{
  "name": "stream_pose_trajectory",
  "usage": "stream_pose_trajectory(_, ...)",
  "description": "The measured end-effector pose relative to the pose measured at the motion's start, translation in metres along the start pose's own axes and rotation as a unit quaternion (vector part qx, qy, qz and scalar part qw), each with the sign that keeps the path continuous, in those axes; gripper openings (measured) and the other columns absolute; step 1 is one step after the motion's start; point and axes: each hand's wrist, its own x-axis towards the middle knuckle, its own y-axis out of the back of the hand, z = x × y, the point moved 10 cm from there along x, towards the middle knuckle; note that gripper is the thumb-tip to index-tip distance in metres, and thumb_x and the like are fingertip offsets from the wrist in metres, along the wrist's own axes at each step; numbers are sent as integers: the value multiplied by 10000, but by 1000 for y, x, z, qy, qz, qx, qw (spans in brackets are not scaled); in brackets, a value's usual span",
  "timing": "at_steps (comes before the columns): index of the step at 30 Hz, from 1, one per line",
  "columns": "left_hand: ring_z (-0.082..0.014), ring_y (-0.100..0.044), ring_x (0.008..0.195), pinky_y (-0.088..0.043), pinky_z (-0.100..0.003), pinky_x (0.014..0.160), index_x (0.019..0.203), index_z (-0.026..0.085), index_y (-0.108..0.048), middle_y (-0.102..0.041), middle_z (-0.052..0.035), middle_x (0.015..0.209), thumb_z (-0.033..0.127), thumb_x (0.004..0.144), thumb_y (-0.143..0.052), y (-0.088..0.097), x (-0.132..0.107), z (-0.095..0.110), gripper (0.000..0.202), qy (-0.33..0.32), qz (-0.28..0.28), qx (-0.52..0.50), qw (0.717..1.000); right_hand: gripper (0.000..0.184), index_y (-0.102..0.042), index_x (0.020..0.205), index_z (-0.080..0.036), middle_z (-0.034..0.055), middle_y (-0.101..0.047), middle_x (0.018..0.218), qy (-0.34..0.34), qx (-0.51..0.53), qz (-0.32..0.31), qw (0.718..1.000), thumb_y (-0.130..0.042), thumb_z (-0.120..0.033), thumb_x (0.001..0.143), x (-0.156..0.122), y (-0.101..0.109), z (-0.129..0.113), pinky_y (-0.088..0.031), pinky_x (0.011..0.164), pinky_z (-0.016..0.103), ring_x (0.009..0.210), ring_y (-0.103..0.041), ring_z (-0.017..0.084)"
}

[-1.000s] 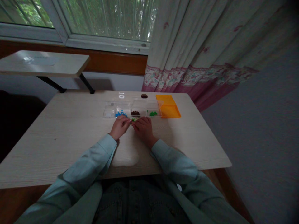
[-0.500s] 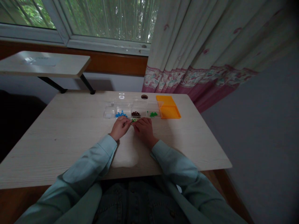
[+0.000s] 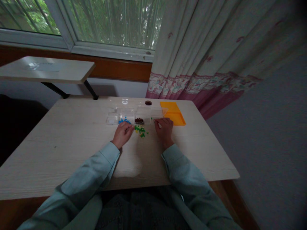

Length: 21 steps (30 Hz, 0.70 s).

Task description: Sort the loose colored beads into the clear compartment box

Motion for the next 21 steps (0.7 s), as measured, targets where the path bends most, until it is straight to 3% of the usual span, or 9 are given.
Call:
stream_pose_trajectory(6, -174, -524, 774, -438, -317, 732, 766, 188, -623, -552, -35, 747, 348, 935, -475, 4, -1, -3, 276, 6, 15, 23, 1000, 220, -726, 905, -185, 65, -694, 880, -36, -28, -3, 999, -541, -303, 900, 3, 0, 30, -324, 874, 374, 912, -535, 212)
stream_pose_trajectory(14, -188, -537, 816, -444, -338, 785, 820, 196, -641, -591, -45, 794, 335, 929, -485, 18, 1, -13, 235, 22, 34, 40, 998, 262, -726, 930, -177, 67, -698, 881, -39, -39, -11, 998, -496, -301, 915, 3, -4, 33, -325, 858, 358, 900, -541, 208)
stream_pose_trajectory(21, -196, -539, 811, -451, -345, 777, 1041, 195, -631, -581, -52, 838, 311, 915, -489, 23, 1, -15, 222, 34, 30, 41, 998, 232, -724, 942, -189, 63, -699, 897, -45, -33, -18, 998, -519, -294, 915, 2, -5, 32, -327, 862, 354, 904, -546, 203)
